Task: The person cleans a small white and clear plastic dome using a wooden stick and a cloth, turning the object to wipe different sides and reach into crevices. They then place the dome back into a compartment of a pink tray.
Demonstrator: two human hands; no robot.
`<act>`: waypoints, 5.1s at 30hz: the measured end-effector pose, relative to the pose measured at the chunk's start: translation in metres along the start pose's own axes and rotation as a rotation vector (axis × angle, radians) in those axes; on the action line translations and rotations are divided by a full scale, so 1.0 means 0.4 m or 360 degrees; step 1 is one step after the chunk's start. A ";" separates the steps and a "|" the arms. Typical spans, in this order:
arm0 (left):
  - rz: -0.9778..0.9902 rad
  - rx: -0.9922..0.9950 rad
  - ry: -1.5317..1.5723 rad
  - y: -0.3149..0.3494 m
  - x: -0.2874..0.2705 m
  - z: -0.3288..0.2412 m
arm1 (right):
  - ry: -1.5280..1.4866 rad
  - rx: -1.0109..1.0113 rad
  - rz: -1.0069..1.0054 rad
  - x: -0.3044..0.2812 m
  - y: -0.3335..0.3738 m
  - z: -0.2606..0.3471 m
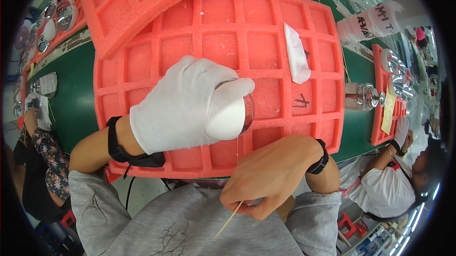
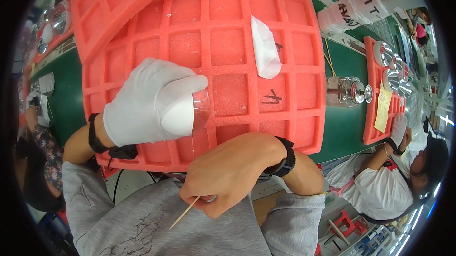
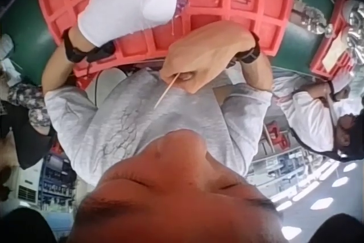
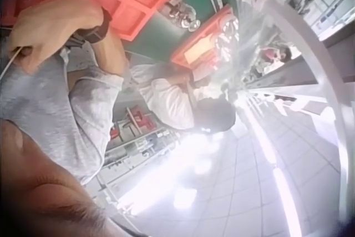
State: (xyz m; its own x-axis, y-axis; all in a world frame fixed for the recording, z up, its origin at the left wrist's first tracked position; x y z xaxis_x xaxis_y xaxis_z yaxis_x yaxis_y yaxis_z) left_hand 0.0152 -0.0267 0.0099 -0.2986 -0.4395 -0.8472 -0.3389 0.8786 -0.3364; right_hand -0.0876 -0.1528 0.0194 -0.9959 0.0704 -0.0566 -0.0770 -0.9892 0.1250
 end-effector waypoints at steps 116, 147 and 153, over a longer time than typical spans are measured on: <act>-0.0249 0.0052 0.0513 -0.010 -0.005 0.011 | -0.0943 -0.1027 -0.2623 -0.136 0.157 0.039; 0.0258 -0.0183 0.0142 -0.055 -0.006 -0.002 | -0.1542 -0.1567 -0.2012 -0.161 0.063 -0.008; -0.0169 -0.0039 0.0016 -0.052 0.000 -0.006 | -0.1254 -0.1560 -0.2147 -0.151 0.064 -0.019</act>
State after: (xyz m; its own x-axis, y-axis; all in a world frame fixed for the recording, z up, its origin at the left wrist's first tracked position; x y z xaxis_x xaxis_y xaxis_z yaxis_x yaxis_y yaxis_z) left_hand 0.0200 -0.0456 0.0179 -0.2688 -0.5320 -0.8029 -0.3906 0.8222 -0.4140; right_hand -0.0291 -0.1835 0.0185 -0.0992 0.5341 0.8395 -0.9802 0.0929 -0.1749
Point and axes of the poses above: each hand's wrist, its own y-axis away from the middle knuckle, its own x-axis out of the palm, z = x × y, the point moved 3 cm from there along -y, towards the middle knuckle, and after that the axes turned 4 degrees about -z, right-handed, at the moved point
